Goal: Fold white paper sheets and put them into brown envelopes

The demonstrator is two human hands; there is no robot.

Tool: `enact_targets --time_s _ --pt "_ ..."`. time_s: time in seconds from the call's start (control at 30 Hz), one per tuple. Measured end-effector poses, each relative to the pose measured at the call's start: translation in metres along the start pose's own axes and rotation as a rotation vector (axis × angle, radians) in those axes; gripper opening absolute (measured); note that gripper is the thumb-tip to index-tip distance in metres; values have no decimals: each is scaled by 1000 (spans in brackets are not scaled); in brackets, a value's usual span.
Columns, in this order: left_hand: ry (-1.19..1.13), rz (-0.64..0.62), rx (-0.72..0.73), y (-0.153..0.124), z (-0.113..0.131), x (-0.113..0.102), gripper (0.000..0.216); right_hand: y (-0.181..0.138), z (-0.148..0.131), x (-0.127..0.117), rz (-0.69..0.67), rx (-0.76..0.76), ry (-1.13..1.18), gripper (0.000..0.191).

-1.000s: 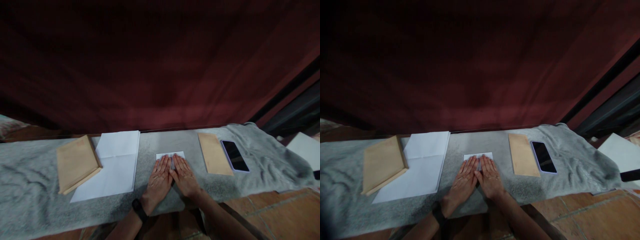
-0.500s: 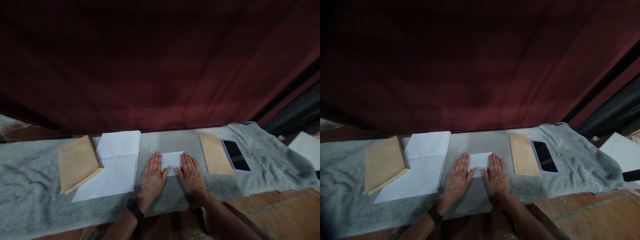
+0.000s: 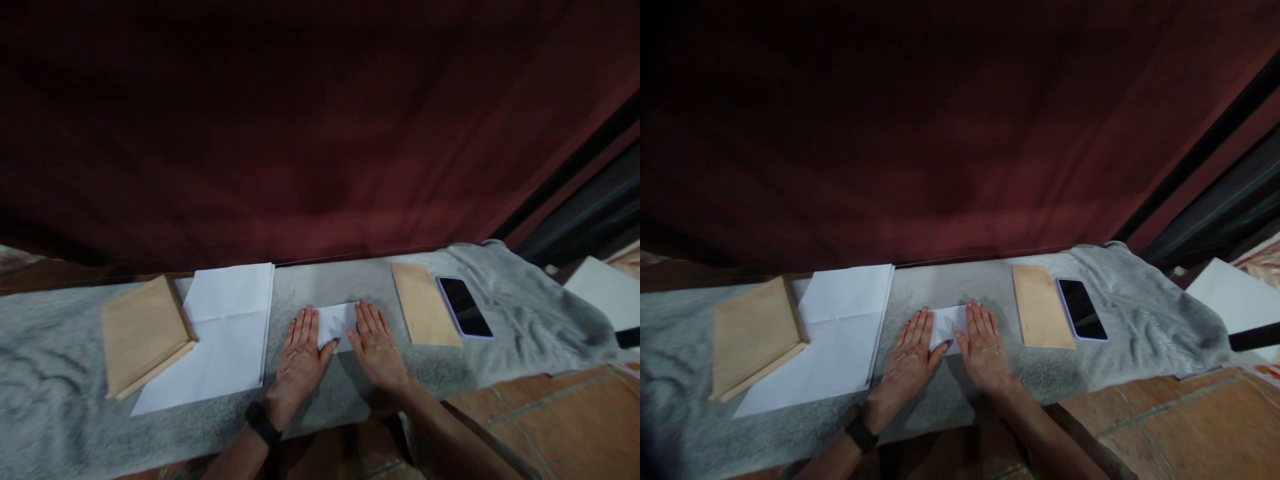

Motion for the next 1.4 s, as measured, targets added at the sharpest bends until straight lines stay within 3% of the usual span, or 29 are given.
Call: enact_targets --time_s 0.27,0.73,1.07,1.27,1.4 --pt "185 -35 46 -1 1 5 70 5 -31 9 3 -140 33 54" --pt "244 -59 17 2 -4 6 64 0 -18 18 1 -37 -95 59" --pt "257 -84 -59 18 -7 9 59 -3 -15 22 23 26 -89 59" --pt "215 -14 -57 17 16 2 54 -4 -14 25 62 29 -91 55" --pt "126 12 -76 9 42 18 51 -5 -11 29 54 40 -79 55"
Point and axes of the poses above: each hand's wrist, its own y-axis towards the middle knuckle, its own x-axis out of the palm, z = x × y, the point moved 8 cm from there along y, towards the middle knuckle, and after that the axes turned 11 degrees about -y, right-handed, at the moved point
